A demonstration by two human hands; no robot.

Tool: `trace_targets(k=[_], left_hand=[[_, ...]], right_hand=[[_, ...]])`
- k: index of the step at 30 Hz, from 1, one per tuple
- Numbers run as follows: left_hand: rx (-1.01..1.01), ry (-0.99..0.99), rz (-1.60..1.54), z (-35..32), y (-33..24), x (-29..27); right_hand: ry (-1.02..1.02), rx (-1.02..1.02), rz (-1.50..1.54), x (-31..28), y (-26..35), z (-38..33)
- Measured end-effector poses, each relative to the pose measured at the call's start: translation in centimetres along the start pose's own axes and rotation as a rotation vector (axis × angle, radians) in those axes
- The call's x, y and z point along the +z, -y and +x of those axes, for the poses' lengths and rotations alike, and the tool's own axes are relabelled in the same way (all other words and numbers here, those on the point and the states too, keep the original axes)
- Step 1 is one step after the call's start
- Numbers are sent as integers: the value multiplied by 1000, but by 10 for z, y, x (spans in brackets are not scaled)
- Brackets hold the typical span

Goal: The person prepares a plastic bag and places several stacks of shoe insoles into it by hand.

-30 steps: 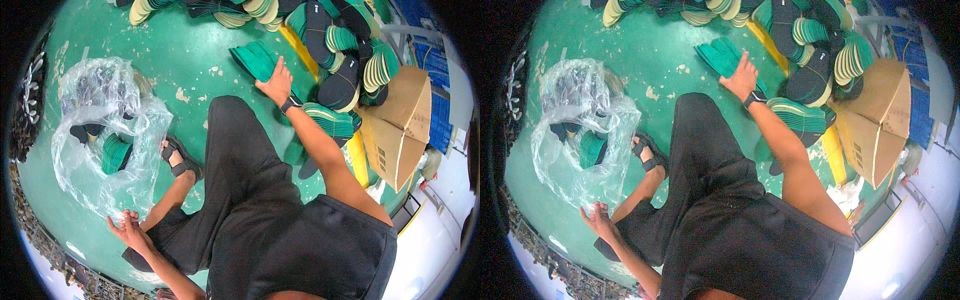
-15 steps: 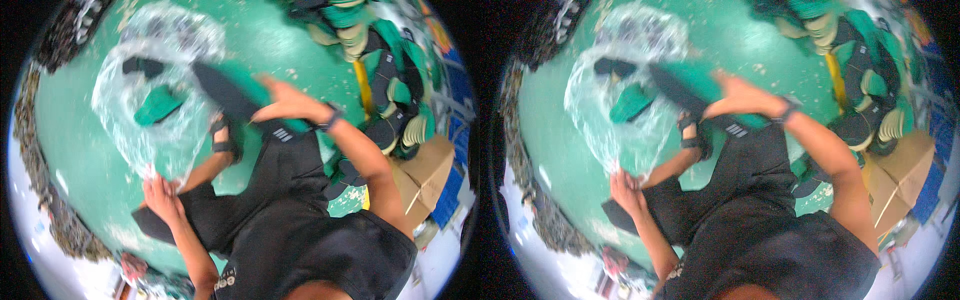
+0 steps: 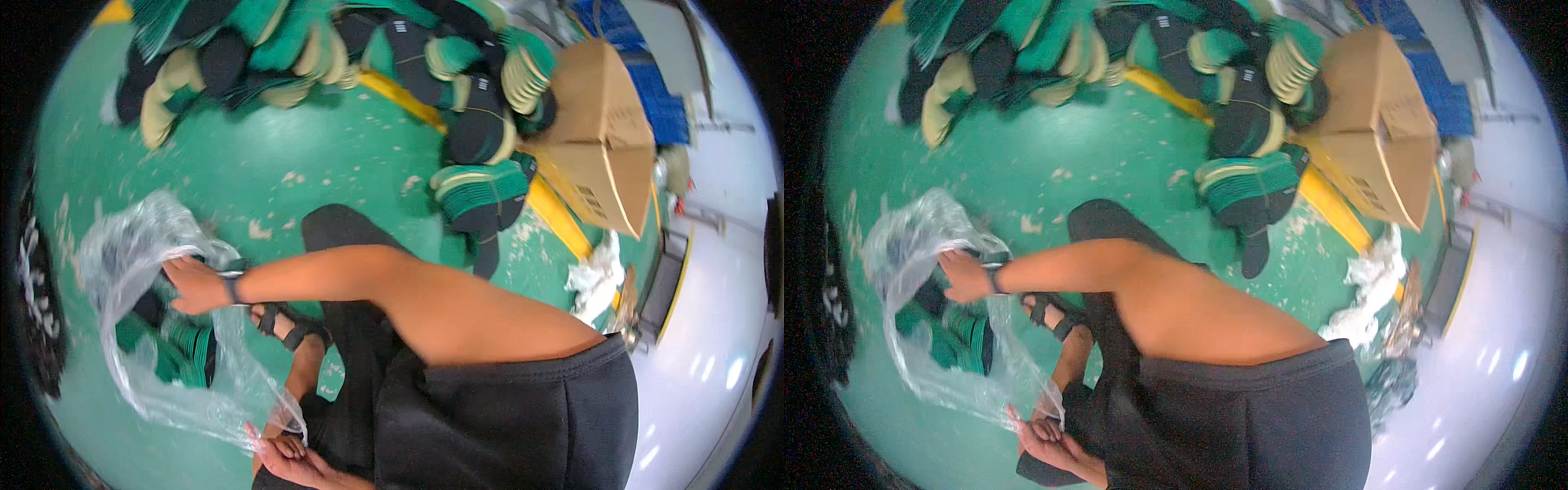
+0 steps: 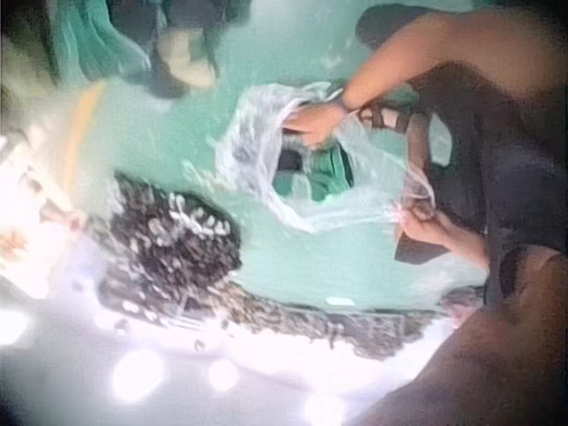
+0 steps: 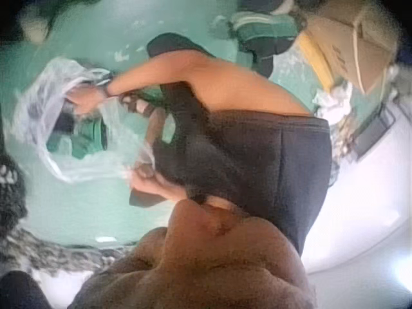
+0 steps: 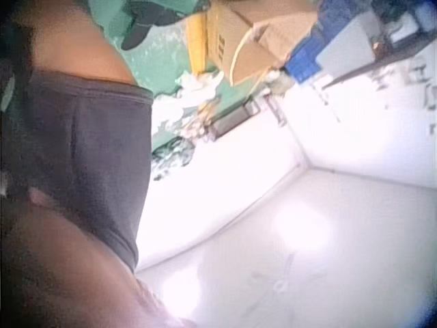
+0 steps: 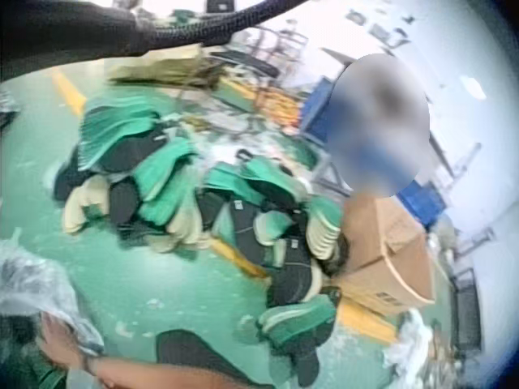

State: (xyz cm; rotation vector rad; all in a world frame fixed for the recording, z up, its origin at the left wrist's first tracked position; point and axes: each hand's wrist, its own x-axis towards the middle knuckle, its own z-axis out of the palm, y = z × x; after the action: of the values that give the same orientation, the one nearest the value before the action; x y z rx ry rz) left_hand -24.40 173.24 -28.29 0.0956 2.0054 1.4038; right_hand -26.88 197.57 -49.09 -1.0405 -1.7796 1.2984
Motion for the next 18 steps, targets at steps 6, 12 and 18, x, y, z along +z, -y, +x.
trace_targets(k=[6,12,18], left_hand=[[-60,162,-3,32,12,-10],[-35,222,206,34,2,11],[-19,218,186,31,8,10]], right_hand=[[-223,282,-359,-288,-14,-225],[-114,461,-918,-448,-23,-373],[487,604,-1114,-516,-90,-350]])
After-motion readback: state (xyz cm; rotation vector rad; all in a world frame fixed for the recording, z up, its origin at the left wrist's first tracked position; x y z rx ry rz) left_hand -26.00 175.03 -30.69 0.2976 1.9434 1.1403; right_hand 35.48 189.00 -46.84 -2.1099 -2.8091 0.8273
